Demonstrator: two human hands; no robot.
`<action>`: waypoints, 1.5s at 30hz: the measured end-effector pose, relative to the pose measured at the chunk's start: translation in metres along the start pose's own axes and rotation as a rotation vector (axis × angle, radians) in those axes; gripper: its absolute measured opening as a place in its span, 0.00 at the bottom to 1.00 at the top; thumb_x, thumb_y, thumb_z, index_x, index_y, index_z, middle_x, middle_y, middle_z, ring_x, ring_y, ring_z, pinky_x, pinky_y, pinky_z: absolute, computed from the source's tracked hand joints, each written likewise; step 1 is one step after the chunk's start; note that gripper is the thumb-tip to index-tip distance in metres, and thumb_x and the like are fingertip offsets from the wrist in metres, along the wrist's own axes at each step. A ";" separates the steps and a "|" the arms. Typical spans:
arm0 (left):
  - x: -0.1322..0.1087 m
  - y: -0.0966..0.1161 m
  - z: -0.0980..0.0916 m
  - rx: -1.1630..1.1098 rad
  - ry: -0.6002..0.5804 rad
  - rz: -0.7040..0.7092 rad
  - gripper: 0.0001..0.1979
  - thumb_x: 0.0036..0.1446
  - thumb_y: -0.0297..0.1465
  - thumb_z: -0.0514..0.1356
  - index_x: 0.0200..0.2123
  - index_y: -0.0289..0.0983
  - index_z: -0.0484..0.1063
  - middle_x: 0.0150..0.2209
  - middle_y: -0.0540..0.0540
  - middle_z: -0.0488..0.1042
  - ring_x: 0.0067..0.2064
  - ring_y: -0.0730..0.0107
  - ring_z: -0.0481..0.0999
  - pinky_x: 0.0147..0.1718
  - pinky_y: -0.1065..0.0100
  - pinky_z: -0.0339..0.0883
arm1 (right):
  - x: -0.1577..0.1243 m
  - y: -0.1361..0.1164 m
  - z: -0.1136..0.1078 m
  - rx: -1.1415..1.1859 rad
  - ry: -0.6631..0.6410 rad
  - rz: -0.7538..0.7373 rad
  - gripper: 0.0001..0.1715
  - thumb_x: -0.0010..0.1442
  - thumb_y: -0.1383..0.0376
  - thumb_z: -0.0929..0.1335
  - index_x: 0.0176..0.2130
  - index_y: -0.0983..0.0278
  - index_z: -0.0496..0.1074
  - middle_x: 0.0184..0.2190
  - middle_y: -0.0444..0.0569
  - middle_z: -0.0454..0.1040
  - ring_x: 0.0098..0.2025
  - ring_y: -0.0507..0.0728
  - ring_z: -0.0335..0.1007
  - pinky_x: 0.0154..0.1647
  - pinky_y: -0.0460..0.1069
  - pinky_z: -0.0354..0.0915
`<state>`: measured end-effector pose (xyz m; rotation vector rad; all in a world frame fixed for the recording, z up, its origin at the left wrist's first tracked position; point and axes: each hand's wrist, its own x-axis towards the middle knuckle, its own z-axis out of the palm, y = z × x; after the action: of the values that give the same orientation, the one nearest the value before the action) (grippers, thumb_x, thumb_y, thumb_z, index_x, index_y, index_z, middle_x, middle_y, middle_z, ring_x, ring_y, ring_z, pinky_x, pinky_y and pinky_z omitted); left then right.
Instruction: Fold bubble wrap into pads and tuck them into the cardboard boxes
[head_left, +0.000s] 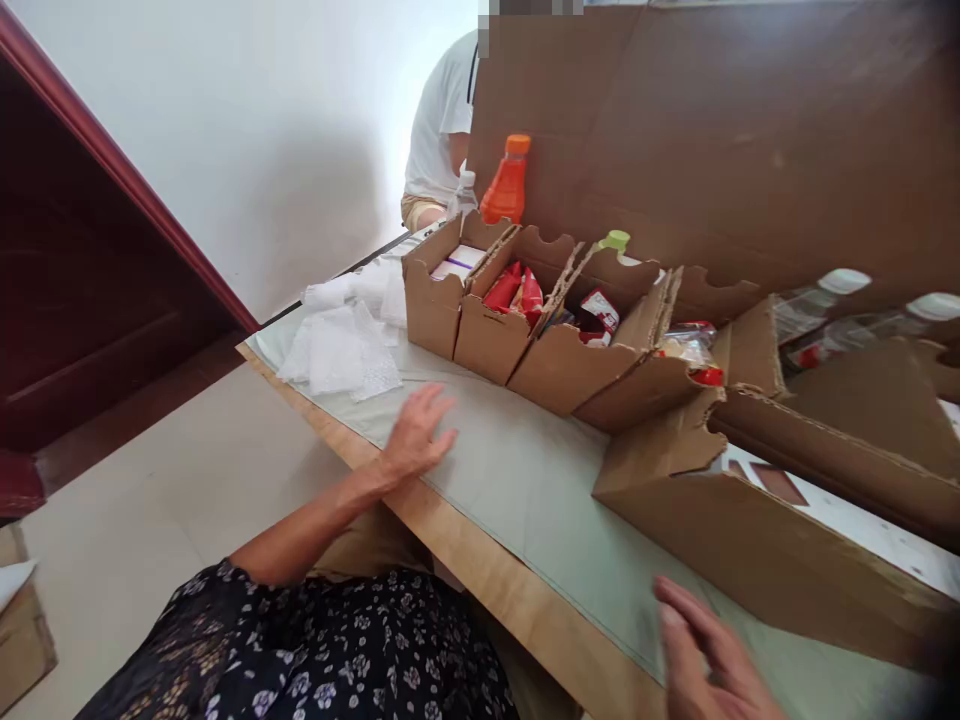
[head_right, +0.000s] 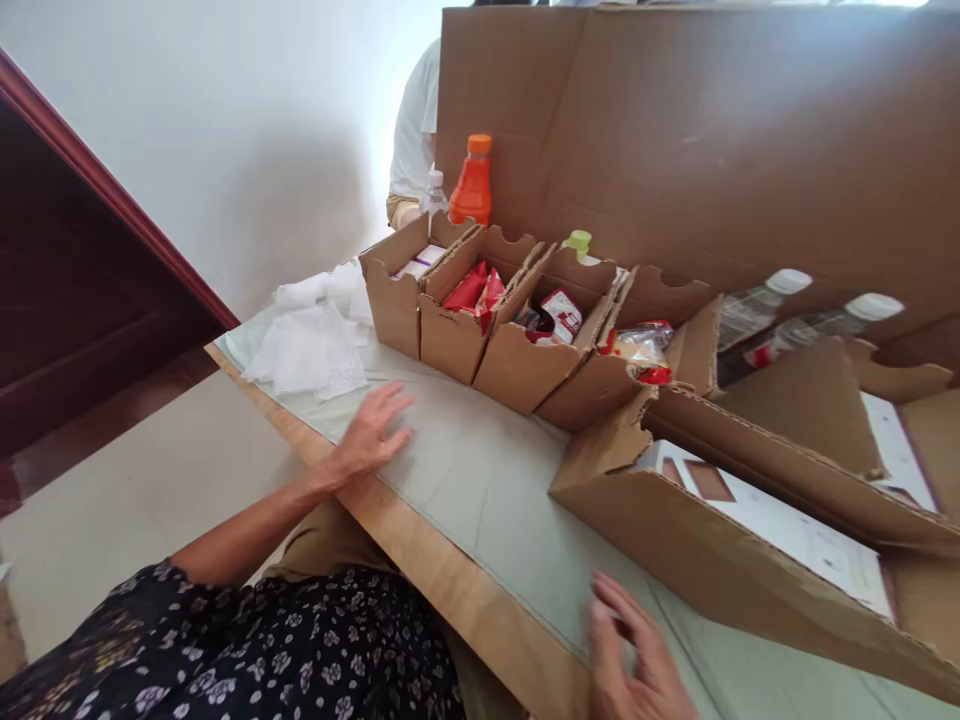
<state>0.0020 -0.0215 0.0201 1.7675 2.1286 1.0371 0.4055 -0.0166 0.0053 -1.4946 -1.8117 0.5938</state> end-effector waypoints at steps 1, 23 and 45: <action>0.001 -0.020 -0.016 0.092 0.046 -0.067 0.25 0.58 0.32 0.63 0.60 0.37 0.74 0.68 0.33 0.67 0.72 0.41 0.62 0.69 0.39 0.55 | 0.006 -0.021 0.019 -0.006 -0.057 -0.043 0.20 0.64 0.48 0.68 0.49 0.53 0.80 0.51 0.53 0.83 0.50 0.70 0.81 0.47 0.65 0.77; -0.018 -0.106 -0.044 0.305 0.132 -0.284 0.25 0.63 0.36 0.61 0.62 0.37 0.72 0.70 0.30 0.65 0.73 0.39 0.60 0.72 0.34 0.45 | 0.227 -0.380 0.378 -0.509 -0.536 -1.002 0.16 0.62 0.66 0.67 0.47 0.64 0.81 0.46 0.60 0.83 0.62 0.76 0.69 0.64 0.80 0.48; -0.037 -0.100 -0.038 -0.014 0.441 -0.062 0.36 0.64 0.40 0.62 0.70 0.36 0.56 0.69 0.31 0.65 0.73 0.43 0.60 0.68 0.41 0.60 | 0.201 -0.305 0.133 0.363 -1.068 0.015 0.18 0.50 0.51 0.77 0.32 0.62 0.77 0.25 0.43 0.72 0.25 0.50 0.64 0.27 0.48 0.58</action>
<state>-0.0881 -0.0754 -0.0236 1.5641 2.3901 1.5367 0.0905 0.1199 0.1869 -0.9686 -2.2240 1.8658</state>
